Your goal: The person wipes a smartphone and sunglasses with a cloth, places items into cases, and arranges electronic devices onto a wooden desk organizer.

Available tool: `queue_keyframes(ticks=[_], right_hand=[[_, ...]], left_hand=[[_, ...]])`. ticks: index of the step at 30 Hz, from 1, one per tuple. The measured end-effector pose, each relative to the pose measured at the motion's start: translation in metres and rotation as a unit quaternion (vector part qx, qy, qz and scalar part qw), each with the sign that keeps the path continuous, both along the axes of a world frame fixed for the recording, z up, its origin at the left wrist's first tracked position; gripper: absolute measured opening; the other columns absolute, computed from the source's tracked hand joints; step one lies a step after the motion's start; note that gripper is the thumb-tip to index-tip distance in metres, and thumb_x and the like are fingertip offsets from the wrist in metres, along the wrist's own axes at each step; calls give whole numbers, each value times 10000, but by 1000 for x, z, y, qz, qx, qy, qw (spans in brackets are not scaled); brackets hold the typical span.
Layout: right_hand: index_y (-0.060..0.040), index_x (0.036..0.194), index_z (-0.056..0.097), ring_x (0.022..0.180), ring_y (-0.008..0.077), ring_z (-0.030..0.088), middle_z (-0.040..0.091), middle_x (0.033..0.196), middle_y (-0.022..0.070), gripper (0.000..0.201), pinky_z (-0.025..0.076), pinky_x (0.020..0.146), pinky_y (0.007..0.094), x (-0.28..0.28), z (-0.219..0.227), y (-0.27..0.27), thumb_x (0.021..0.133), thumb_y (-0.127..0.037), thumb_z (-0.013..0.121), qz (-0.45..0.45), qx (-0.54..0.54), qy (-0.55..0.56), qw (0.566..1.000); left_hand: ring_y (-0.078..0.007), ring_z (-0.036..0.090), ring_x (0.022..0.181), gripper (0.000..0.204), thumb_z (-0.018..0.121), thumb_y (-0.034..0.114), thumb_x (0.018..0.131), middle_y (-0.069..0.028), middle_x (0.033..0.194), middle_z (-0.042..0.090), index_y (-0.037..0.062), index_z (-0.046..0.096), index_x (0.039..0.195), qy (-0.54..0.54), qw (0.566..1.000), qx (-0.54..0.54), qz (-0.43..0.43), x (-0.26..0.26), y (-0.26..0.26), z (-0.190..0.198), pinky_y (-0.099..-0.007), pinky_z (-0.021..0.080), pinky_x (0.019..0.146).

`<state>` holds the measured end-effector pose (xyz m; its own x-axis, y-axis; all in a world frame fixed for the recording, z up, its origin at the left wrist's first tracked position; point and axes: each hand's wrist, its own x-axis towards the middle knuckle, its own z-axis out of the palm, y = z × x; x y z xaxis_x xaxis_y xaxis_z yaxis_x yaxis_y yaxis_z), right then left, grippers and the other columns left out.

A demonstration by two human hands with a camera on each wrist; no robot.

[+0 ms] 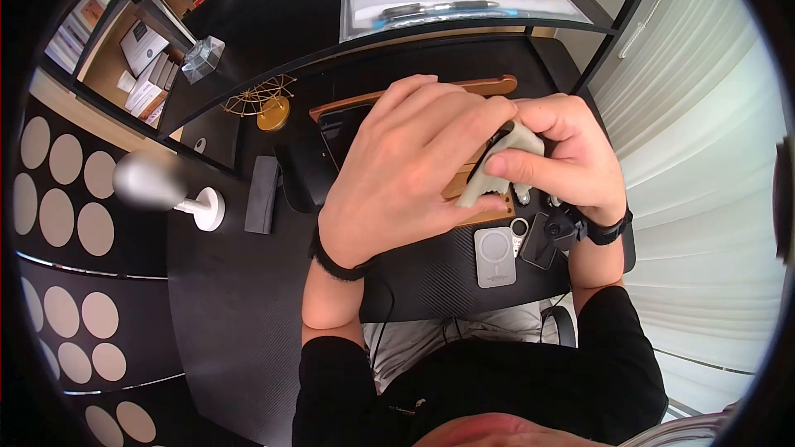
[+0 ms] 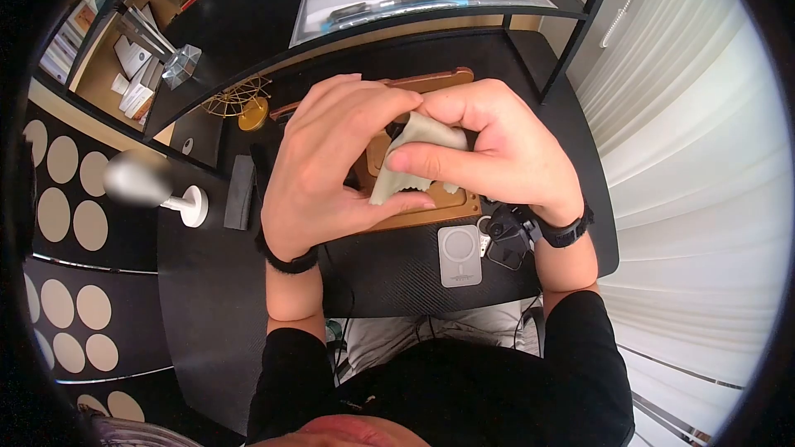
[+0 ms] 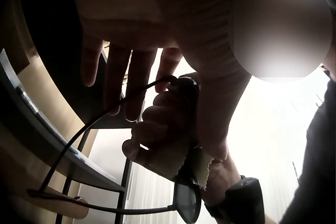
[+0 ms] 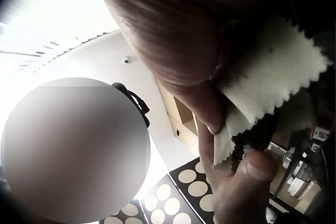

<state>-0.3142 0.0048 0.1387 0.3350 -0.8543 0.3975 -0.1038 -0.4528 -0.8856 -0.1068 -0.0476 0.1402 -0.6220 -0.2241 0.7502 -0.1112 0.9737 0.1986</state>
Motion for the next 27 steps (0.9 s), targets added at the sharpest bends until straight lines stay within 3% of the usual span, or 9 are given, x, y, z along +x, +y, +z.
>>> queue_keyframes(ticks=[4,6,8,9,11,14,22,27], right_hand=[[2,918,690,634,66,542,637,723,29,206,439,581,243,1,-5,-3,859,-153,812,-18,-25,41,999],[-4,924,691,621,82,574,646,730,46,223,452,581,242,4,-3,-2,843,-163,825,-29,-55,69,996],[-4,989,693,696,188,668,691,814,103,313,510,656,288,11,6,3,800,-197,851,-91,-81,125,985],[-4,989,693,696,188,668,691,814,103,313,510,656,288,14,5,2,800,-197,851,-92,-81,125,985],[20,1078,681,839,307,701,715,936,160,452,534,773,359,17,1,-2,759,-240,869,-146,-214,143,955],[53,1151,661,927,354,685,707,1004,198,587,517,863,405,16,3,0,723,-281,885,-158,-219,151,951],[57,1149,660,897,362,681,695,976,204,582,513,845,389,19,3,-1,720,-275,872,-148,-222,151,952],[37,1070,682,788,315,645,673,871,162,462,501,758,370,19,1,-1,741,-242,846,-159,-194,151,956]], left_hand=[[-342,678,960,718,945,346,566,-126,1029,700,38,655,1146,5,1000,-7,7,1,-2,0,-481,494,948],[-301,655,921,652,898,273,589,-90,1003,665,71,629,1147,22,999,-17,17,2,-4,-2,-463,484,936],[-298,654,888,633,893,274,595,-85,970,664,61,633,1131,38,998,-31,29,3,-7,-2,-442,484,903],[-295,653,854,614,888,276,602,-79,937,662,52,637,1115,53,997,-46,41,3,-7,-2,-421,483,869],[-291,650,827,614,883,275,602,-76,914,658,47,639,1118,63,995,-49,57,3,-6,-1,-404,475,834],[-282,637,778,618,871,278,603,-73,877,641,39,644,1126,71,992,-48,90,5,-2,2,-382,458,777],[-275,597,709,627,845,299,629,-80,804,569,7,634,1143,44,991,-27,126,2,5,2,-372,442,735],[-270,605,773,667,843,181,550,-76,872,582,6,627,1158,52,992,-54,102,-9,4,-5,-368,445,745]])
